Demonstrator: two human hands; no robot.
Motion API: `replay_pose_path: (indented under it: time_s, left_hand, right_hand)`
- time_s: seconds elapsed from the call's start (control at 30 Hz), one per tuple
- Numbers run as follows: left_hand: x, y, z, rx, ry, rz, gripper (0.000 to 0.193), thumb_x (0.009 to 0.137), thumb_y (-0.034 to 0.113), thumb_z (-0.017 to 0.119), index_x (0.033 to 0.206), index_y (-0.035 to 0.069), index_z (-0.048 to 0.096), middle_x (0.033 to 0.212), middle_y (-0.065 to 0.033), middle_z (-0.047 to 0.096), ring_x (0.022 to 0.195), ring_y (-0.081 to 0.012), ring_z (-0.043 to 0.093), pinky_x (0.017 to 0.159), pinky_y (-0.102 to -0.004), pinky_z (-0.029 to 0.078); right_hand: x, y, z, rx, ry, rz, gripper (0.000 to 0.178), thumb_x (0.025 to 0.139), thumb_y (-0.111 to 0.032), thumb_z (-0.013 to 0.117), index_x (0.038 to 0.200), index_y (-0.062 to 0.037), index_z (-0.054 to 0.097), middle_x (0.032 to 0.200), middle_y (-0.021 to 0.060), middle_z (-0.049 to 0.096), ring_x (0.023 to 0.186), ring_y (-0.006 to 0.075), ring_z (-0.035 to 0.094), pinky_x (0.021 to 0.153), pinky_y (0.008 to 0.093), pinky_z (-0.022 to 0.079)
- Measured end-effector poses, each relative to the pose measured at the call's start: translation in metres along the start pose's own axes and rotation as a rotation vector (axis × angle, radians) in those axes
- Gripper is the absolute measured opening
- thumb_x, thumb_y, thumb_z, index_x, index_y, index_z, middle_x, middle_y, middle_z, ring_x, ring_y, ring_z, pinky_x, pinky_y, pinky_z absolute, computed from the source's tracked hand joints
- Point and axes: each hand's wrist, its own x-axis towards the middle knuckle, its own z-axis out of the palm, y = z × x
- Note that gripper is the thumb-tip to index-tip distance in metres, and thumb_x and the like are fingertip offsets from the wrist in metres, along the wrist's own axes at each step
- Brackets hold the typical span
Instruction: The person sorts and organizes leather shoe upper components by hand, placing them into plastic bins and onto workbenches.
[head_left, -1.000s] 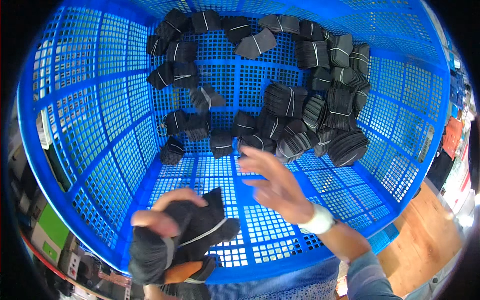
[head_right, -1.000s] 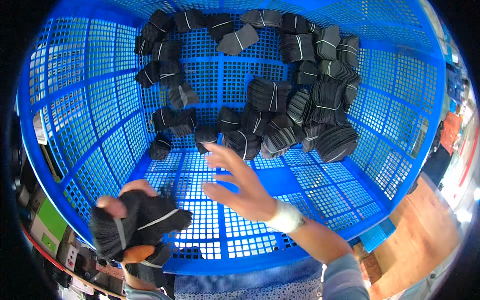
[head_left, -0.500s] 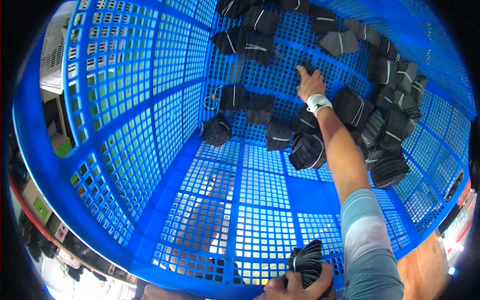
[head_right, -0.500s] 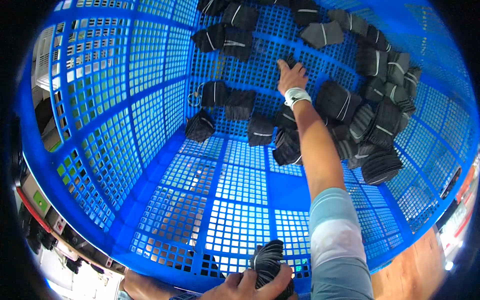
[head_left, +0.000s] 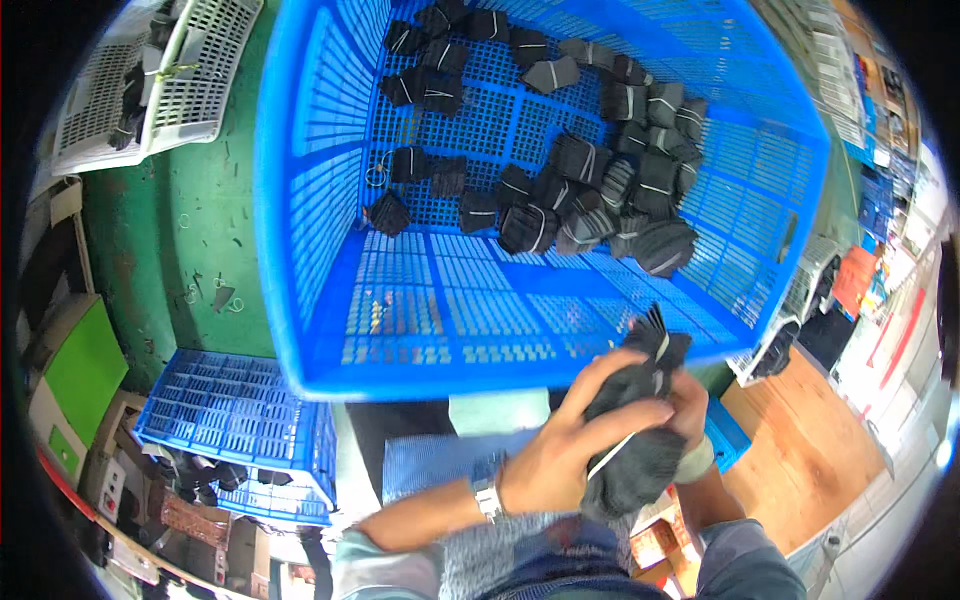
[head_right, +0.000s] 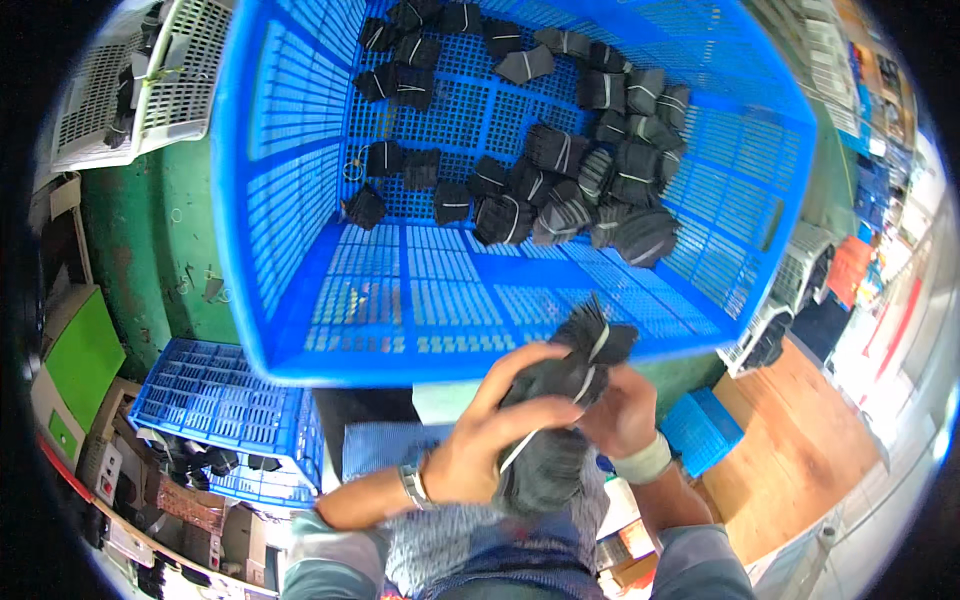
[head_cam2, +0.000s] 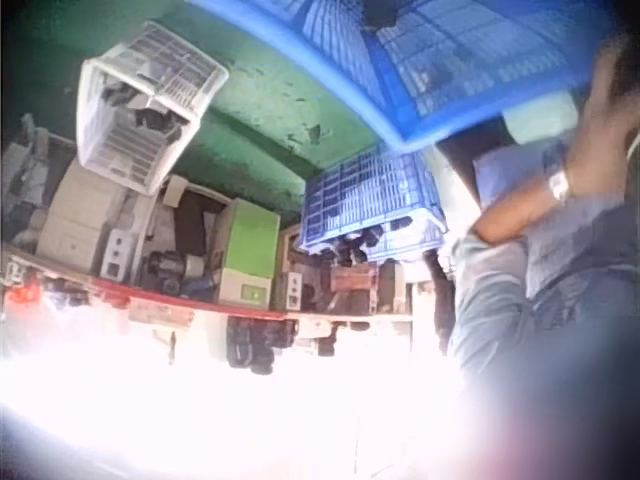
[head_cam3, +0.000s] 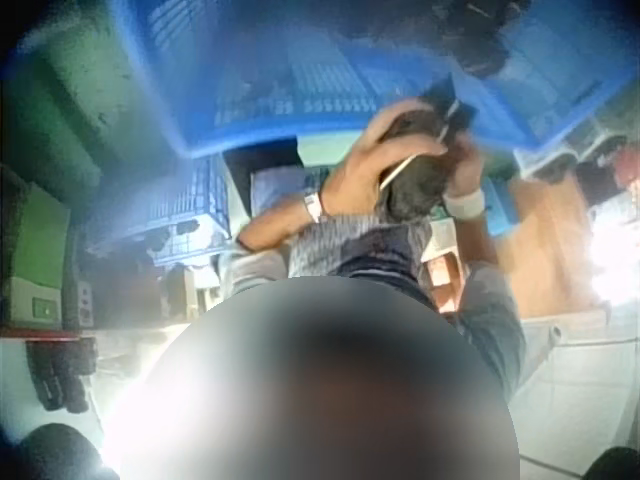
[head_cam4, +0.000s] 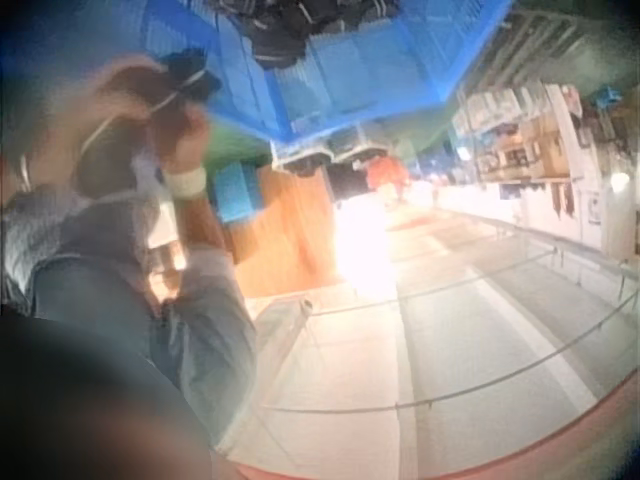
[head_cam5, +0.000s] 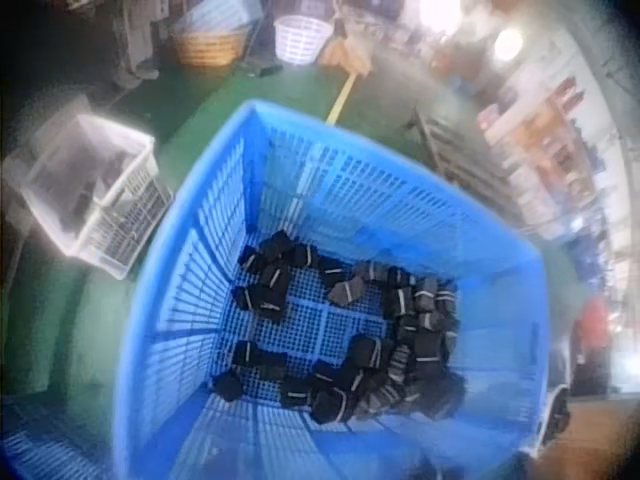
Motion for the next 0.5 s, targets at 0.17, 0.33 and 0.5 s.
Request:
replay_pose_path:
  time_s: [0.17, 0.33, 0.5]
  left_hand:
    - [-0.133, 0.072, 0.038, 0.248, 0.418, -0.08, 0.06, 0.058, 0.011, 0.079, 0.109, 0.011, 0.047, 0.123, -0.0236, 0.038, 0.111, -0.0349, 0.044, 0.092, -0.0412, 0.036]
    - [-0.23, 0.111, 0.074, 0.236, 0.497, -0.057, 0.075, 0.057, 0.022, 0.082, 0.117, 0.012, 0.038, 0.127, -0.0227, 0.031, 0.116, -0.0342, 0.039, 0.095, -0.0408, 0.033]
    - [-0.273, 0.142, 0.105, 0.149, 0.562, -0.283, 0.081, 0.065, 0.04, 0.072, 0.127, 0.007, 0.034, 0.132, -0.0203, 0.026, 0.122, -0.031, 0.031, 0.099, -0.0421, 0.029]
  right_hand:
    - [-0.116, 0.088, 0.046, -0.156, -0.11, -0.076, 0.068, 0.075, -0.027, 0.052, 0.133, -0.0013, 0.027, 0.128, 0.0141, 0.042, 0.117, 0.028, 0.042, 0.096, 0.0409, 0.037]
    - [-0.17, 0.139, 0.041, -0.146, -0.358, 0.051, 0.065, 0.086, -0.023, 0.053, 0.137, -0.0055, 0.017, 0.13, 0.0069, 0.035, 0.116, 0.0186, 0.039, 0.096, 0.0331, 0.036]
    - [-0.194, 0.143, 0.043, -0.741, -0.492, -0.048, 0.059, 0.08, -0.013, 0.064, 0.128, -0.0027, 0.032, 0.109, 0.0041, 0.05, 0.101, 0.0127, 0.047, 0.089, 0.0272, 0.038]
